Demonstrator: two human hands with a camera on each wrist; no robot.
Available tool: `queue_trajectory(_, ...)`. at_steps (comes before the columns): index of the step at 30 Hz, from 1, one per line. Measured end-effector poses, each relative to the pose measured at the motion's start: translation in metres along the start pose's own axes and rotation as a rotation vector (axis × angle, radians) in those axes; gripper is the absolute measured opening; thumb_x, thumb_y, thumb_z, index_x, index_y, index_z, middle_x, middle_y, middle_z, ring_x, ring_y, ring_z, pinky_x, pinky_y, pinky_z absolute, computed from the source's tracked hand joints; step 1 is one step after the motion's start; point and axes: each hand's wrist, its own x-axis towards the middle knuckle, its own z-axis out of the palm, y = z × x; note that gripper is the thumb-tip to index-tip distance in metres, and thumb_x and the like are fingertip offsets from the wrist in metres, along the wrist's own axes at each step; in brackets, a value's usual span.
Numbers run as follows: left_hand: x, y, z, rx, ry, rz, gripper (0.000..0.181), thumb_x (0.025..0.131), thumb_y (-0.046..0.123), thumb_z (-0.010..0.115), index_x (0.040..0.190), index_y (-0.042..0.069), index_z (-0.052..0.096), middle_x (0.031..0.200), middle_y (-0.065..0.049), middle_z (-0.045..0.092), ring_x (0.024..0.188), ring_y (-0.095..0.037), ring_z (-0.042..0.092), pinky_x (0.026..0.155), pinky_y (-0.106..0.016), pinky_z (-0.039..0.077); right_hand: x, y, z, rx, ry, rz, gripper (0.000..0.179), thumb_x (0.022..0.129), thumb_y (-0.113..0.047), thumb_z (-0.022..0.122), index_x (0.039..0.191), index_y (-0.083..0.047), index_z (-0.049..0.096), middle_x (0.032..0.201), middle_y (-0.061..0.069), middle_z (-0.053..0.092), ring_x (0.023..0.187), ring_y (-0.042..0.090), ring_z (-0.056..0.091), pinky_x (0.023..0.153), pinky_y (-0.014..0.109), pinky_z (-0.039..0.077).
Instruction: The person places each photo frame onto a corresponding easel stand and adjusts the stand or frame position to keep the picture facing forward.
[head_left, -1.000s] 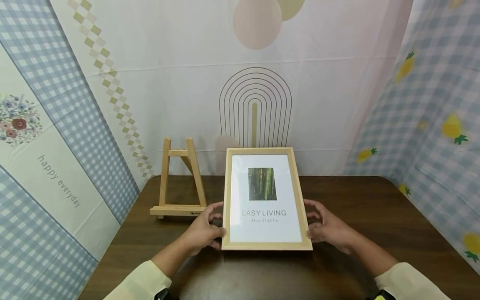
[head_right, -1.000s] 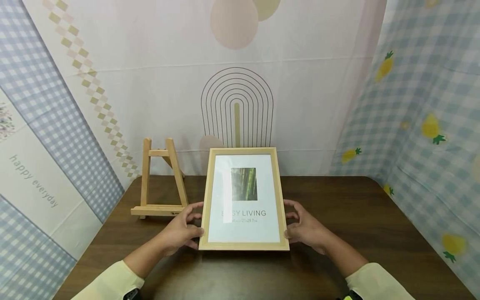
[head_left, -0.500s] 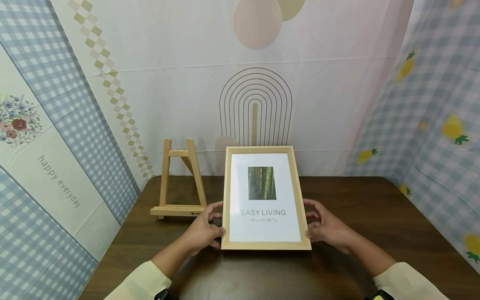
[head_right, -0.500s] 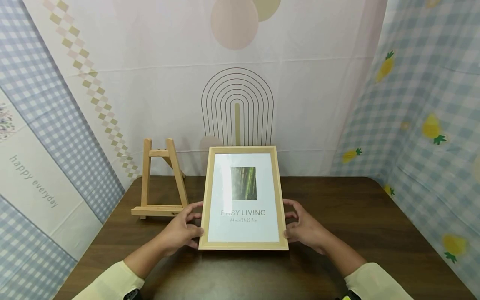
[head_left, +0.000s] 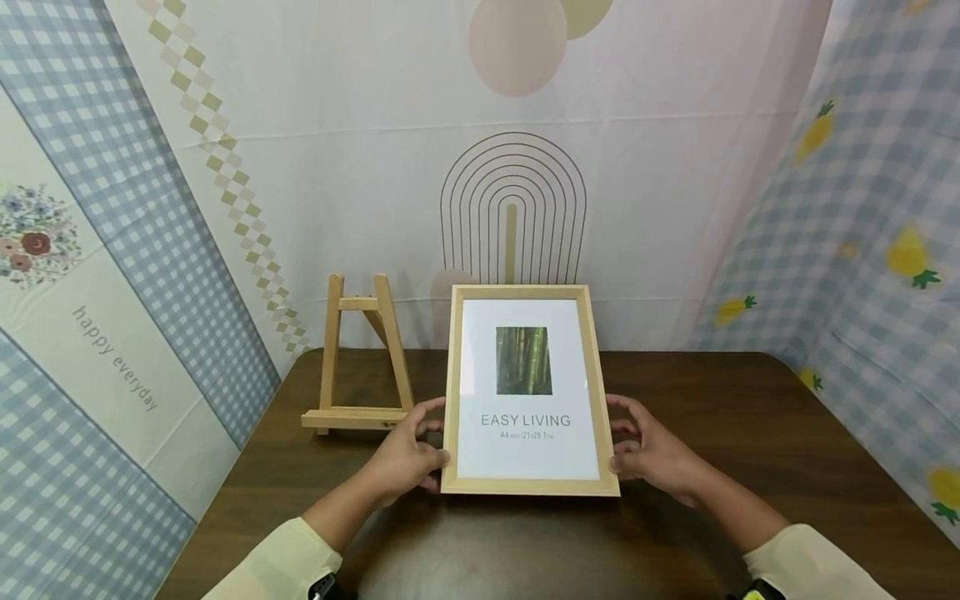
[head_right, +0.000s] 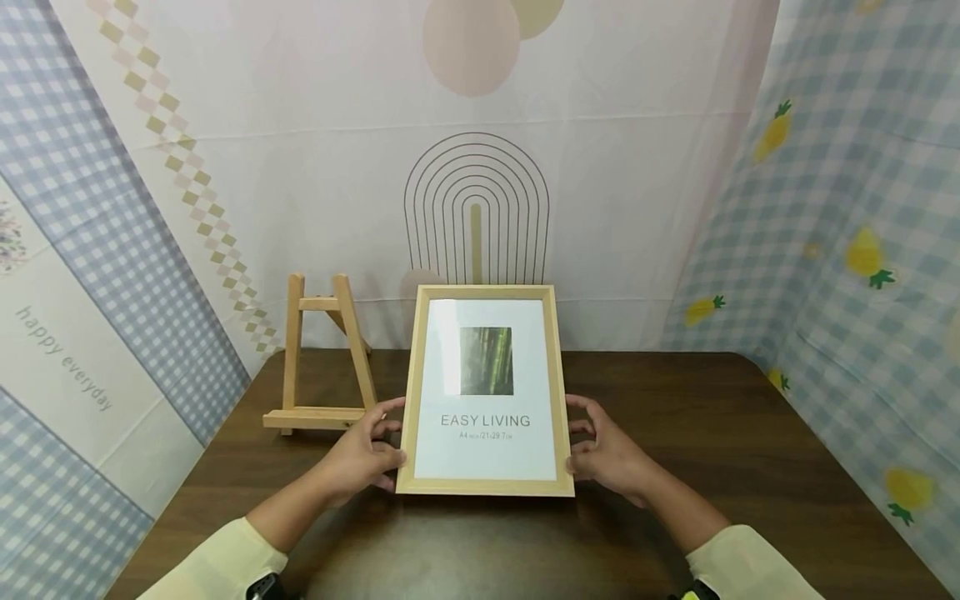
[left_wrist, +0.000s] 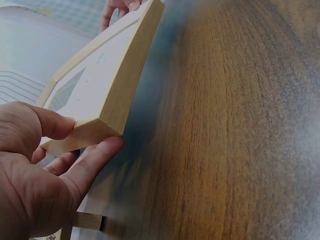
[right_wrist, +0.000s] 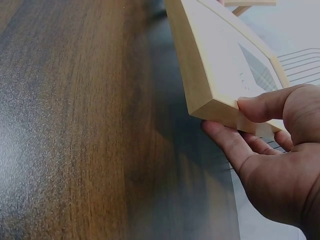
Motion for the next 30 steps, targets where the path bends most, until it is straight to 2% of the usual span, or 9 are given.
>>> queue_trajectory(30, 0.0036, 0.0041, 0.0014, 0.042, 0.058, 0.019, 0.082, 0.09, -0.011, 0.067, 0.158, 0.018, 0.031, 0.142, -0.025, 0.046, 0.083, -0.027, 0.064, 0.052, -0.046, 0.058, 0.0053, -0.0007, 0.0006, -0.008, 0.052, -0.014, 0.093, 0.087, 0.013, 0.067, 0.159, -0.015, 0.016, 0.144, 0.032, 0.04, 0.106, 0.037, 0.063, 0.079, 0.05, 0.06)
